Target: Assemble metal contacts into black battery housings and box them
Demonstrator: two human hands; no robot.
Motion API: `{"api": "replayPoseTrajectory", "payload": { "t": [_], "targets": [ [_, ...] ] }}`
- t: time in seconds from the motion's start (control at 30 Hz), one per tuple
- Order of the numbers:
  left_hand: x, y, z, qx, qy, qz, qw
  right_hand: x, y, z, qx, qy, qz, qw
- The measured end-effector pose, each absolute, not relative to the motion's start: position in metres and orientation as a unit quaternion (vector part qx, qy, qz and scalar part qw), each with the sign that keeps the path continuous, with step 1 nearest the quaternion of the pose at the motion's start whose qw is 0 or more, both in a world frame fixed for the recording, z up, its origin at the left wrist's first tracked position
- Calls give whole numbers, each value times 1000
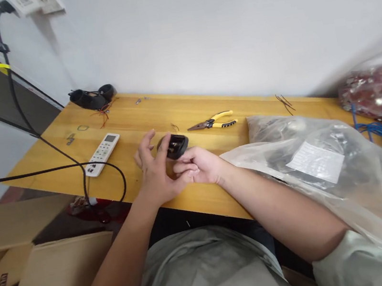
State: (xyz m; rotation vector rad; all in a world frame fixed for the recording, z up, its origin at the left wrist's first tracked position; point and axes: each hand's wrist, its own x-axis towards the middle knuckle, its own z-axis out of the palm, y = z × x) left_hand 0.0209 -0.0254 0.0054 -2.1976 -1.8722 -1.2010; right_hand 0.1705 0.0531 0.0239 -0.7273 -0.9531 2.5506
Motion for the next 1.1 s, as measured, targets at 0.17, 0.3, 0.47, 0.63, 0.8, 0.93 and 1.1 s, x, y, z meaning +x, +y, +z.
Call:
{"api": "replayPoseTrajectory", "payload": {
  "t": [0.17,0.3,0.47,0.63,0.8,0.93,1.1],
  "targets": [
    [14,-22,8,-745,-541,-389,-36,167,46,24,-322,-369,847,205],
    [12,-16,0,-754,-520,-403,9,164,43,20,-380,-427,774,273],
    [11,-13,-9,-761,-496,-410,84,171,45,21,-436,-473,674,362],
    [7,-12,0,-757,-432,-481,99,177,46,21,-263,-562,695,362],
    [1,-11,16,-800,-334,-497,32,179,40,20,-195,-570,722,341],
    [-6,-8,14,-835,-285,-466,-61,182,32,33,-156,-584,714,353],
    [-6,-9,-11,-791,-328,-508,-94,181,28,38,-130,-592,701,375]
  ]
}}
